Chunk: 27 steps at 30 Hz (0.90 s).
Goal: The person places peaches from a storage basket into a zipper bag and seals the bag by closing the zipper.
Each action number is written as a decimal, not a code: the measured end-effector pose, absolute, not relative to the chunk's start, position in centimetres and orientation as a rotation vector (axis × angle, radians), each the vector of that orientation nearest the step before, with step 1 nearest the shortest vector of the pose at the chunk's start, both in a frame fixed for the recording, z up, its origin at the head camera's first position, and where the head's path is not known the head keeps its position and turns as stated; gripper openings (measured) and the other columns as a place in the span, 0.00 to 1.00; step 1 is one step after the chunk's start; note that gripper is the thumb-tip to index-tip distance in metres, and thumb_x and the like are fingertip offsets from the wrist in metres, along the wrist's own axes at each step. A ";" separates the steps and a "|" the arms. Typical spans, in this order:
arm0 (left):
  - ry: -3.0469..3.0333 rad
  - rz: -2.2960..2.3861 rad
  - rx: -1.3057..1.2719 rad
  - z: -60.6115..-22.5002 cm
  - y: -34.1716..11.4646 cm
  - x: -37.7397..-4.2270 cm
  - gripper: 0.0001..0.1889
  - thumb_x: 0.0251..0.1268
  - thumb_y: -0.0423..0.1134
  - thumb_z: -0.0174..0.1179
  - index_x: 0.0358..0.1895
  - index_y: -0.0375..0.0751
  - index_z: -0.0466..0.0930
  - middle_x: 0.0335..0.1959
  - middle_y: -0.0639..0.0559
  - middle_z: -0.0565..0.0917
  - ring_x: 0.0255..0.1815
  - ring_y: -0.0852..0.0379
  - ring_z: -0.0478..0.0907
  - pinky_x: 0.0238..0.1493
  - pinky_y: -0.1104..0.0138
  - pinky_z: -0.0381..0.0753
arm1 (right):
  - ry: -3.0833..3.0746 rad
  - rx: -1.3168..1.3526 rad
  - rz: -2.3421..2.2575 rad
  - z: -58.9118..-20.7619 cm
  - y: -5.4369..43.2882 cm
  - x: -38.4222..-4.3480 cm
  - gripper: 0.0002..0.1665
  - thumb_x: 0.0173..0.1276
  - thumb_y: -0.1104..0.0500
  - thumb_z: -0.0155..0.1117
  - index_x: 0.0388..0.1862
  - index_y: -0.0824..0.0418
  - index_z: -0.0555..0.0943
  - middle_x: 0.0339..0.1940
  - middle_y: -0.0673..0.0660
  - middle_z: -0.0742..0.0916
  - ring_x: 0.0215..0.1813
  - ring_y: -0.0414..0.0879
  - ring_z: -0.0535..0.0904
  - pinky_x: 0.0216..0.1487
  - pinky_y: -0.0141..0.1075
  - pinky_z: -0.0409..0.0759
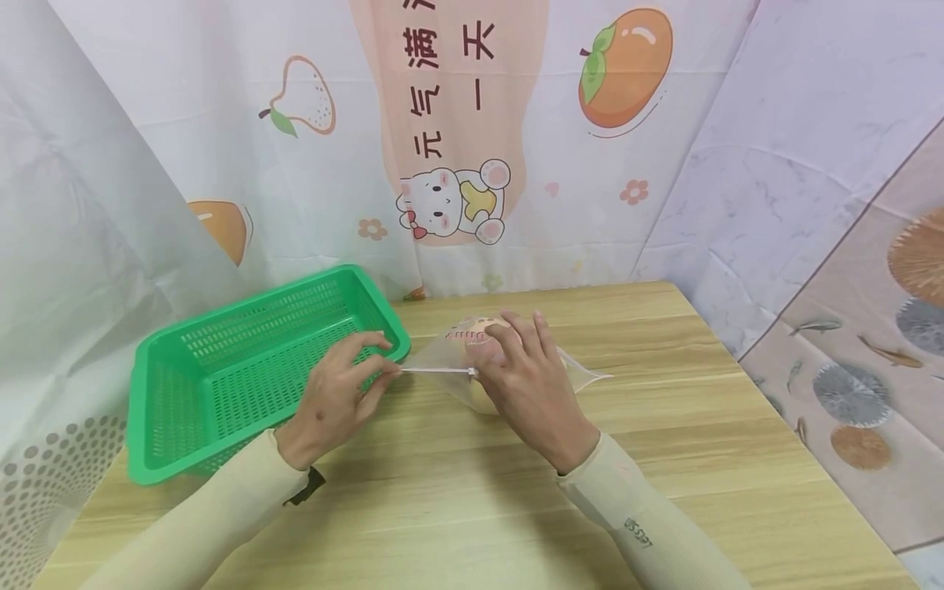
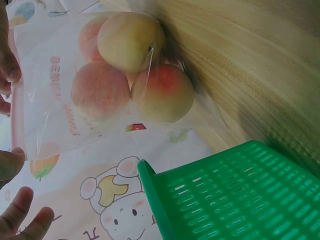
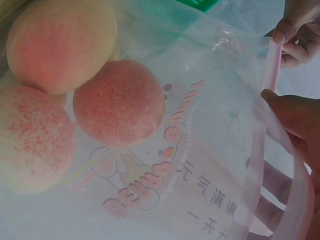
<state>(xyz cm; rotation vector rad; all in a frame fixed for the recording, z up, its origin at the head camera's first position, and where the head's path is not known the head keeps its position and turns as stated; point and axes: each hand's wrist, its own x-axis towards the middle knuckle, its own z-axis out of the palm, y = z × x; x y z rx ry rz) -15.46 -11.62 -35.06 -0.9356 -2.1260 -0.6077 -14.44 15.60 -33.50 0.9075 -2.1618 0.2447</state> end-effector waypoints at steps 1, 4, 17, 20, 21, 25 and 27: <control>-2.125 -0.608 -0.935 -35.1 -11.6 -15.5 0.06 0.55 0.31 0.73 0.30 0.41 0.84 0.45 0.42 0.82 0.53 0.41 0.79 0.56 0.47 0.78 | -2.160 0.908 0.244 -33.5 15.6 -14.4 0.13 0.51 0.63 0.82 0.35 0.56 0.88 0.50 0.65 0.81 0.65 0.66 0.71 0.65 0.67 0.65; -2.122 -0.610 -0.935 -35.1 -11.6 -15.5 0.06 0.55 0.31 0.73 0.30 0.41 0.84 0.45 0.43 0.81 0.53 0.41 0.79 0.56 0.47 0.78 | -2.156 0.908 0.245 -33.5 15.7 -14.4 0.13 0.50 0.64 0.82 0.35 0.57 0.87 0.50 0.65 0.81 0.65 0.66 0.71 0.65 0.67 0.65; -2.121 -0.615 -0.938 -35.2 -11.5 -15.4 0.06 0.56 0.31 0.73 0.30 0.40 0.84 0.45 0.42 0.81 0.53 0.41 0.79 0.55 0.46 0.79 | -2.143 0.919 0.248 -33.7 16.2 -14.3 0.14 0.50 0.64 0.82 0.36 0.56 0.88 0.50 0.65 0.81 0.64 0.66 0.71 0.64 0.67 0.65; -2.122 -0.615 -0.939 -35.2 -11.5 -15.4 0.06 0.56 0.31 0.73 0.30 0.40 0.84 0.45 0.42 0.82 0.53 0.41 0.79 0.55 0.47 0.79 | -2.141 0.925 0.255 -33.7 16.4 -14.2 0.13 0.50 0.64 0.81 0.35 0.57 0.87 0.50 0.65 0.81 0.64 0.66 0.71 0.64 0.68 0.64; -2.121 -0.616 -0.939 -35.2 -11.5 -15.4 0.06 0.55 0.31 0.73 0.30 0.40 0.84 0.45 0.42 0.82 0.53 0.41 0.79 0.55 0.47 0.79 | -2.142 0.927 0.255 -33.7 16.4 -14.2 0.13 0.50 0.64 0.81 0.34 0.57 0.87 0.50 0.66 0.81 0.64 0.67 0.71 0.64 0.68 0.64; -2.117 -0.618 -0.938 -35.2 -11.6 -15.4 0.06 0.54 0.30 0.74 0.30 0.40 0.84 0.44 0.43 0.82 0.53 0.41 0.80 0.55 0.47 0.79 | -2.142 0.928 0.265 -33.7 16.6 -14.2 0.12 0.49 0.64 0.81 0.33 0.58 0.87 0.51 0.66 0.81 0.64 0.67 0.70 0.64 0.68 0.64; -2.115 -0.617 -0.937 -35.2 -11.6 -15.3 0.06 0.54 0.30 0.74 0.30 0.40 0.84 0.44 0.43 0.82 0.52 0.41 0.80 0.55 0.47 0.79 | -2.143 0.924 0.271 -33.7 16.6 -14.2 0.13 0.49 0.64 0.81 0.33 0.58 0.87 0.51 0.65 0.81 0.64 0.67 0.71 0.65 0.68 0.63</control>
